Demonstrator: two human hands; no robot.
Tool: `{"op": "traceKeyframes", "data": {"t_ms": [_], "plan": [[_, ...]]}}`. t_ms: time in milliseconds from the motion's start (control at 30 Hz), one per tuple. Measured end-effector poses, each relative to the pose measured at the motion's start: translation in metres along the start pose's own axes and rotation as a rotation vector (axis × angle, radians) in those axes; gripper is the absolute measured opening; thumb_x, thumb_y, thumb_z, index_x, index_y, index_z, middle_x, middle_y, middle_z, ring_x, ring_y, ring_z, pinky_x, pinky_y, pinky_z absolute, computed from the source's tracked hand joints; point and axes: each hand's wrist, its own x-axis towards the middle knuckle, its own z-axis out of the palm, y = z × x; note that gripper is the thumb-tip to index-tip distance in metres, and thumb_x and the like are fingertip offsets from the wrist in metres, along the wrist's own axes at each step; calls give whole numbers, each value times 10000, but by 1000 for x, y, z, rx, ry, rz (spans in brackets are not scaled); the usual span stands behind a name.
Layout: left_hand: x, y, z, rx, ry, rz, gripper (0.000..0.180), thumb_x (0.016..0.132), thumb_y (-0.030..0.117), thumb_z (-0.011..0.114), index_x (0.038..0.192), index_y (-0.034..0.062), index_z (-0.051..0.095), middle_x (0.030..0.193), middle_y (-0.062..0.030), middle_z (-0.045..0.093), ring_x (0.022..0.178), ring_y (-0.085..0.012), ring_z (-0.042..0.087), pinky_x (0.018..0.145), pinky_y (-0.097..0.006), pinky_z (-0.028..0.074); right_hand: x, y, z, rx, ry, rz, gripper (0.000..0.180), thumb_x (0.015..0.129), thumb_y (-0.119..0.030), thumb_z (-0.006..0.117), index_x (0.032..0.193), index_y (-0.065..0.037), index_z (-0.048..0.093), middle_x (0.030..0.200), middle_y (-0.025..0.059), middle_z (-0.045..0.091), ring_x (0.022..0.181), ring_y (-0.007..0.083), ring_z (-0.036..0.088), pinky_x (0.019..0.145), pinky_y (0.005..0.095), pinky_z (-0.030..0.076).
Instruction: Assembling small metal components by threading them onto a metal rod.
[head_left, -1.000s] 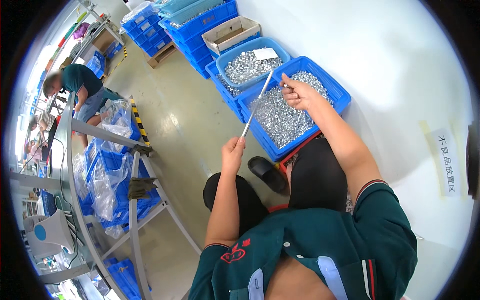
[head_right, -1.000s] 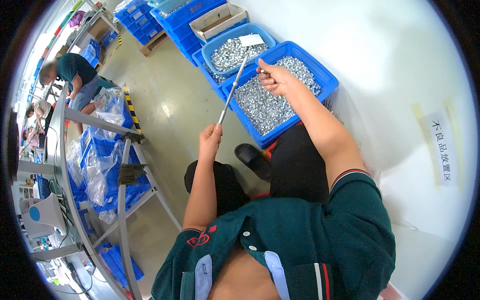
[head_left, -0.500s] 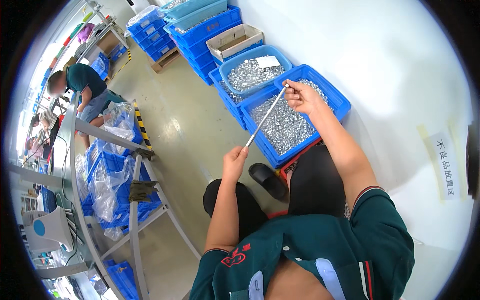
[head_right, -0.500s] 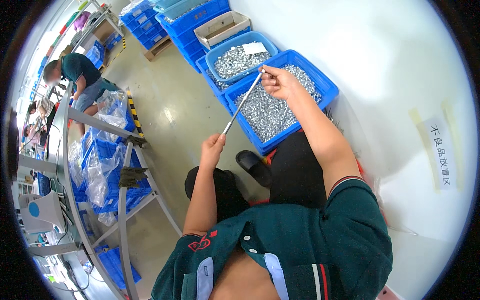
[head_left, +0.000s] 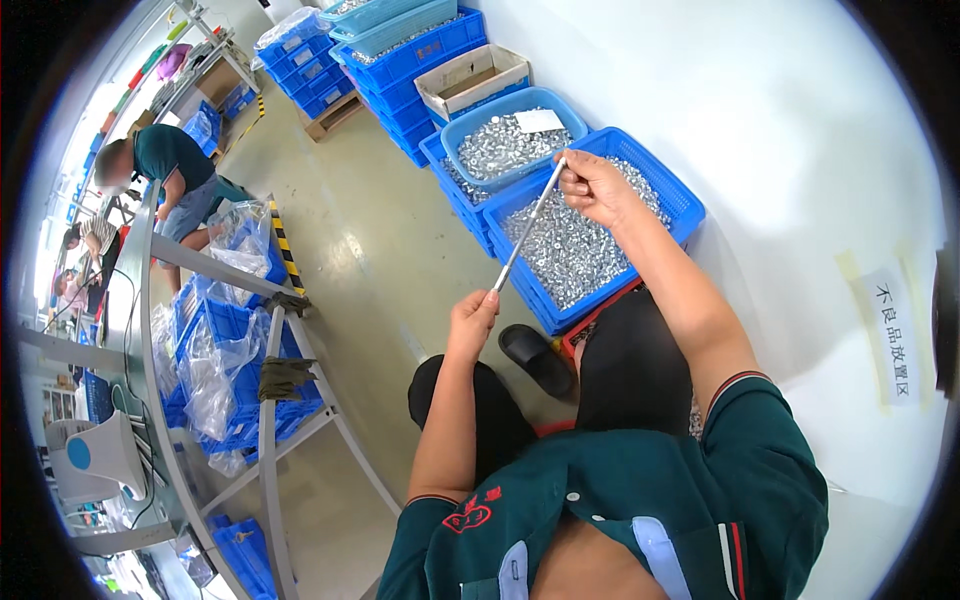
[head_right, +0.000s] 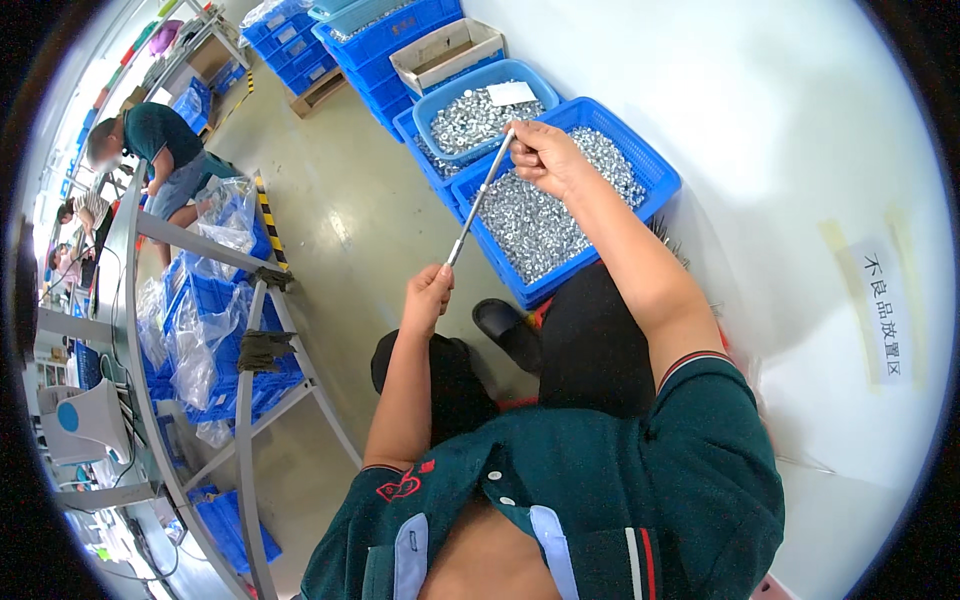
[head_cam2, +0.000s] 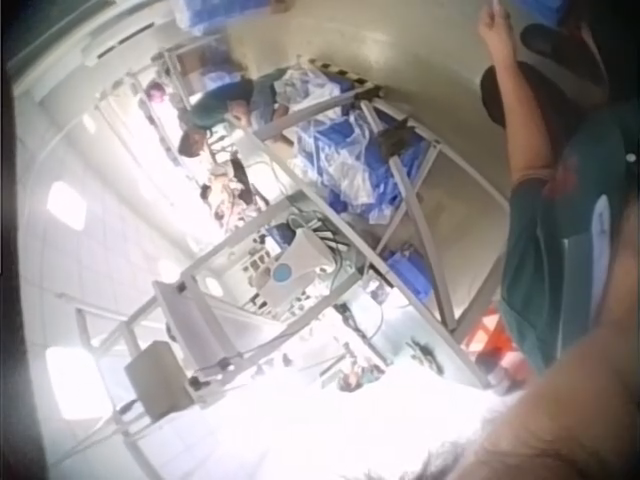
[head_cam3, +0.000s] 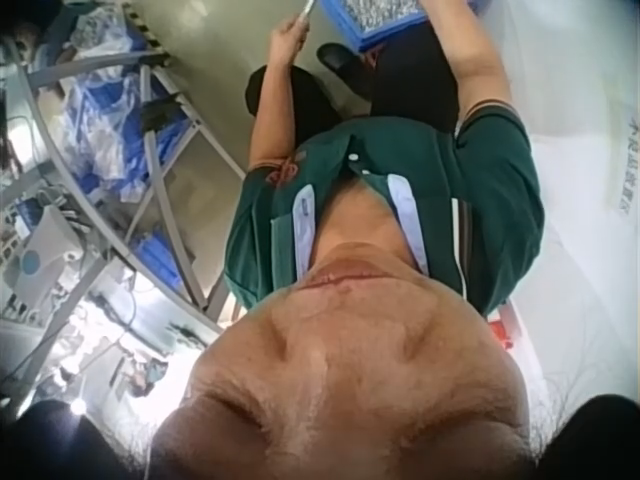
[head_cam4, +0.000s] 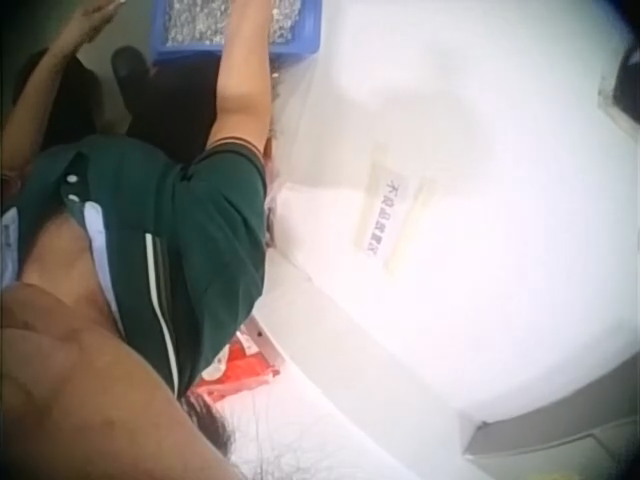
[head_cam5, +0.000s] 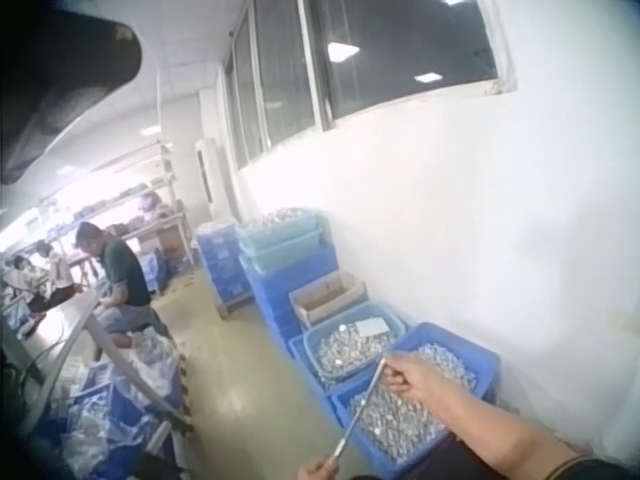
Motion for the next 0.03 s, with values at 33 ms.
{"op": "traceKeyframes", "data": {"t_ms": [33], "plan": [[-1, 0, 1, -69, -32, -38, 284, 859, 296, 526, 693, 68, 499, 520, 76, 356, 453, -42, 308, 421, -199, 242, 1, -3, -4, -68, -20, -2, 144, 878, -156, 491, 932, -28, 531, 604, 5, 431, 454, 53, 344, 370, 169, 254]]}}
